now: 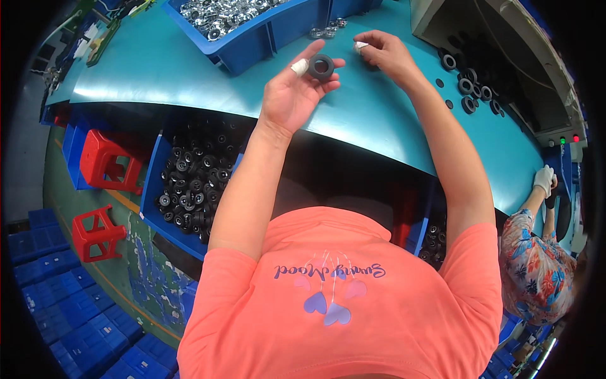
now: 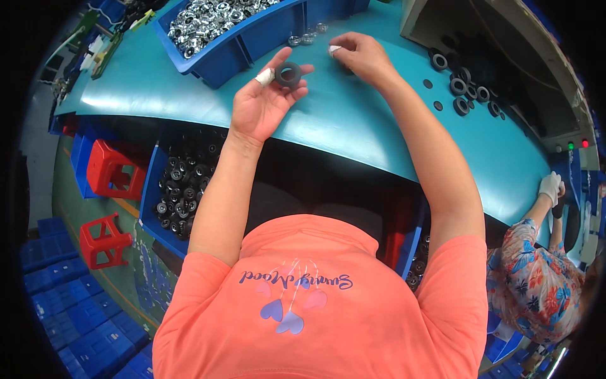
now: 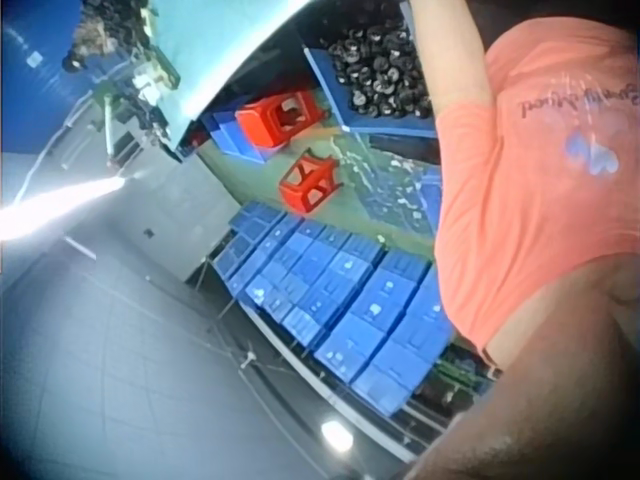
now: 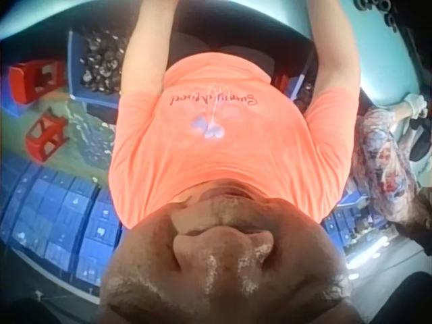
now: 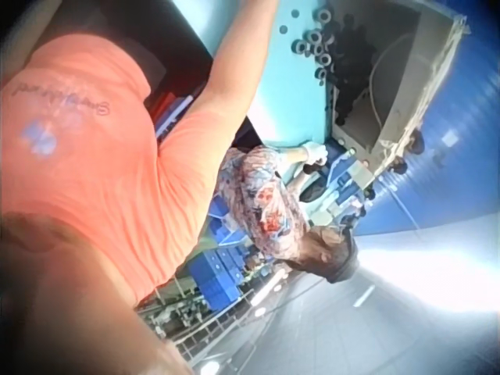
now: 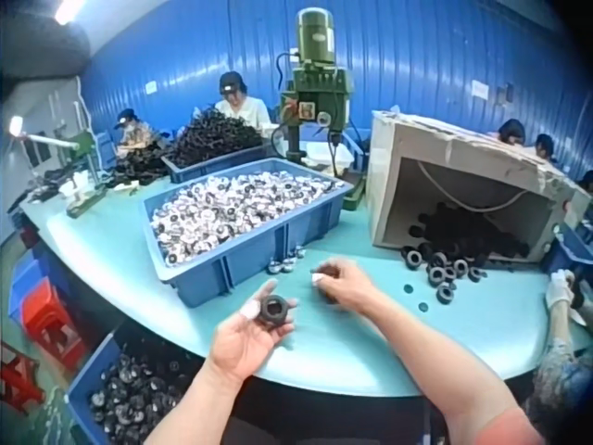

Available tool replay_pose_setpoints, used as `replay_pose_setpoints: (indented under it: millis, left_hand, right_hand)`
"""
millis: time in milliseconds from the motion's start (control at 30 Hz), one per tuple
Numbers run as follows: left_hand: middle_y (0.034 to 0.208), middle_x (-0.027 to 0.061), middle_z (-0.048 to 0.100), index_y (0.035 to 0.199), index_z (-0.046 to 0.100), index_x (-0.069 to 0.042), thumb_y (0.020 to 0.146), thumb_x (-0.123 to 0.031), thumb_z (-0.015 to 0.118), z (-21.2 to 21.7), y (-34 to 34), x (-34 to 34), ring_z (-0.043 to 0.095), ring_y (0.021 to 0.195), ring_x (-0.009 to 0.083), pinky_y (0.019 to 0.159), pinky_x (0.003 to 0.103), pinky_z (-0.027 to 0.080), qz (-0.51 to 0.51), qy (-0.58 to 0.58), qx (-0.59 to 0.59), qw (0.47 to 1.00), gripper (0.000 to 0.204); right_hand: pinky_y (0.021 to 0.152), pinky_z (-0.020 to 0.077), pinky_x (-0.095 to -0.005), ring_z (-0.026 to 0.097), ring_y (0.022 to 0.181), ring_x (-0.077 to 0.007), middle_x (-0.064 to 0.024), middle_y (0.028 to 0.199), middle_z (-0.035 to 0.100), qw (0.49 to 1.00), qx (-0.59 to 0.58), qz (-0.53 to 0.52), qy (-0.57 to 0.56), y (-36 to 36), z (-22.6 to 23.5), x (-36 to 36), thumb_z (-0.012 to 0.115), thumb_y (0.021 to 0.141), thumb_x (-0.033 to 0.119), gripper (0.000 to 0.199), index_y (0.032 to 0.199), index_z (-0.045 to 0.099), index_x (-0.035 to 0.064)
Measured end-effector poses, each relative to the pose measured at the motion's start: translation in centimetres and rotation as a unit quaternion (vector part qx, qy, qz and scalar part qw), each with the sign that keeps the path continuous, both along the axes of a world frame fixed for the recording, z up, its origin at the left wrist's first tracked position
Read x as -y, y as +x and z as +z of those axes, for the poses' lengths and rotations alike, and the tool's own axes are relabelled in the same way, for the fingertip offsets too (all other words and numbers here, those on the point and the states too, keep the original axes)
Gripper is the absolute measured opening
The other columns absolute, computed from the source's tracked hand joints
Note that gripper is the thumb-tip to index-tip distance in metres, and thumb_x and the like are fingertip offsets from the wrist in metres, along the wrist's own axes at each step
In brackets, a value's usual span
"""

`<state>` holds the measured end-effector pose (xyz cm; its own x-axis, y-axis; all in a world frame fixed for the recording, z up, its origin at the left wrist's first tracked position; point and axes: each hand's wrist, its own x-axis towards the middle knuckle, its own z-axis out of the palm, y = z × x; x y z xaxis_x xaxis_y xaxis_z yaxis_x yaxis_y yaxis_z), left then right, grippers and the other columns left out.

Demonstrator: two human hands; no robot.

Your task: Assembling small mechanical components at a factory workbench by hand.

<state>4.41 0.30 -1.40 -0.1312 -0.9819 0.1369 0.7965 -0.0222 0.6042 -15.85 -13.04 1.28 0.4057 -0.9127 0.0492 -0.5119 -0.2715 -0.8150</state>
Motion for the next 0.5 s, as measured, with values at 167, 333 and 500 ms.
replay_pose_setpoints:
  millis: [167, 333, 500]
  left_hand:
    - [0.134, 0.0332, 0.052, 0.147, 0.040, 0.000, 0.104, -0.023, 0.044, -0.2, 0.0, 0.0, 0.062, 0.107, 0.0294, 0.100, 0.042, 0.050, 0.005, -0.002, -0.005, 1.000, 0.049]
    - [0.133, 0.0305, 0.054, 0.143, 0.043, -0.001, 0.104, -0.027, 0.048, -0.6, 0.0, 0.2, 0.062, 0.107, 0.0266, 0.098, 0.041, 0.051, 0.013, 0.011, 0.003, 1.000, 0.048]
    - [0.126, 0.0215, 0.060, 0.137, 0.050, 0.001, 0.100, -0.023, 0.058, -0.9, 0.1, 0.2, 0.063, 0.104, 0.0234, 0.096, 0.039, 0.052, 0.033, 0.003, 0.027, 0.999, 0.044]
  right_hand:
    - [0.082, 0.0521, -0.0292, 0.063, 0.094, -0.0142, -0.0041, 0.104, 0.066, 0.918, 0.315, 0.061, 0.233, 0.8, 1.5, -3.4, 0.066, 0.093, 0.020, 0.035, 0.124, 0.066, 0.0045]
    - [0.080, 0.0516, -0.0225, 0.062, 0.093, -0.0102, -0.0045, 0.104, 0.066, 0.876, 0.397, 0.062, 0.268, 1.8, 0.7, -4.8, 0.065, 0.095, 0.016, 0.035, 0.126, 0.063, 0.0009]
    - [0.079, 0.0517, -0.0217, 0.062, 0.094, -0.0098, -0.0043, 0.103, 0.066, 0.850, 0.421, 0.082, 0.305, 1.7, -0.5, -4.9, 0.065, 0.094, 0.014, 0.035, 0.126, 0.062, -0.0008]
